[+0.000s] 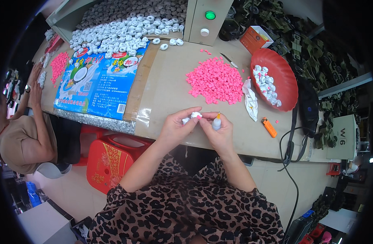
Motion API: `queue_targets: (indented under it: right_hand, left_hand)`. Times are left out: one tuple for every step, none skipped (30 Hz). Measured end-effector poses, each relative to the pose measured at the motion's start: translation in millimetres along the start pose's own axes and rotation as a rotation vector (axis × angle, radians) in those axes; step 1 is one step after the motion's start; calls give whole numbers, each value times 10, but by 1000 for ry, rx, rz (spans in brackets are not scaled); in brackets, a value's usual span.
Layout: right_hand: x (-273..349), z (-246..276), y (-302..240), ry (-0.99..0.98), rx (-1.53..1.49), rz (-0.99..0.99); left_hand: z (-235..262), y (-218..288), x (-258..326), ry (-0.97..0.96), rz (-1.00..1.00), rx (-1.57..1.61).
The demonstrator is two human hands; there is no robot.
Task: The person assembles small plastic components by applying glue from a bottle and attaching pink pieces to white parts by hand, then gathers additional white parts from a machine compartment onto the table.
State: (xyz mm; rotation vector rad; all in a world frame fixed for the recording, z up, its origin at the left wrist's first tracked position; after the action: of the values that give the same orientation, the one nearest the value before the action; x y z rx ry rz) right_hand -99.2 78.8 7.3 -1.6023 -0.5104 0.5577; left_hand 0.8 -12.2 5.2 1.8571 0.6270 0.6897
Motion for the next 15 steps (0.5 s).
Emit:
queue_targets:
  right_hand:
    - [12,-8,-11,5,-17,-28]
    - [21,-14,-15,10,-33,-57]
    - [23,-16,-10,13,-34,-58]
    - [19,-22,-8,8,-16,-52]
    - [18,-26,-5,4,1,-47]
    - [22,-28,-4,6,0,-48]
    - [26,-29,-4,6,-3,-44]
    - [31,-31,-1,7,-7,-42]
    - [37,-34,14,9,-8,-43]
    - [38,-29,27,8,-3,-38]
    - [39,-28,32,8,2,-33]
    - [41,-32,26,11,0,-33]
    - [39,-45,34,17,3,-36]
    - [37,-58,42,23,6,-37]
    - [32,-67,50,27,8,-37]
  left_hand:
    - [-1,4,3,-2,2,-2]
    - [1,15,7,8,10,-20]
    - [2,18,10,19,19,-39]
    - [0,13,9,18,19,-41]
    - [-2,4,9,26,-2,-44]
    - [-3,-4,9,35,-24,-48]
    - [-7,-12,8,35,-23,-50]
    - [-11,-17,8,39,-60,-70]
    - [-10,-20,9,44,-96,-91]
    - [-14,-19,6,42,-95,-93]
    - [-16,-16,4,42,-99,-100]
    - [-17,-11,3,42,-102,-108]
    - [-4,-23,-8,39,-99,-106]
    - [12,-32,-17,34,-98,-121]
    - [29,-38,-26,29,-98,-137]
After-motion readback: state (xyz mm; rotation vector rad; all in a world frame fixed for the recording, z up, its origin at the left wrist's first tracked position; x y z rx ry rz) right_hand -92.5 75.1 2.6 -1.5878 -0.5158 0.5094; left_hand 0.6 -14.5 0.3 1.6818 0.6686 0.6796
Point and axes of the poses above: each hand's wrist, its own x-axis away from the middle knuckle, its own z-axis out of the back of the hand, y = z × x, the point moved 1 cm from there along -x, towards the middle knuckle, and after that the axes turned 12 degrees about y, right-handed, at the moved point
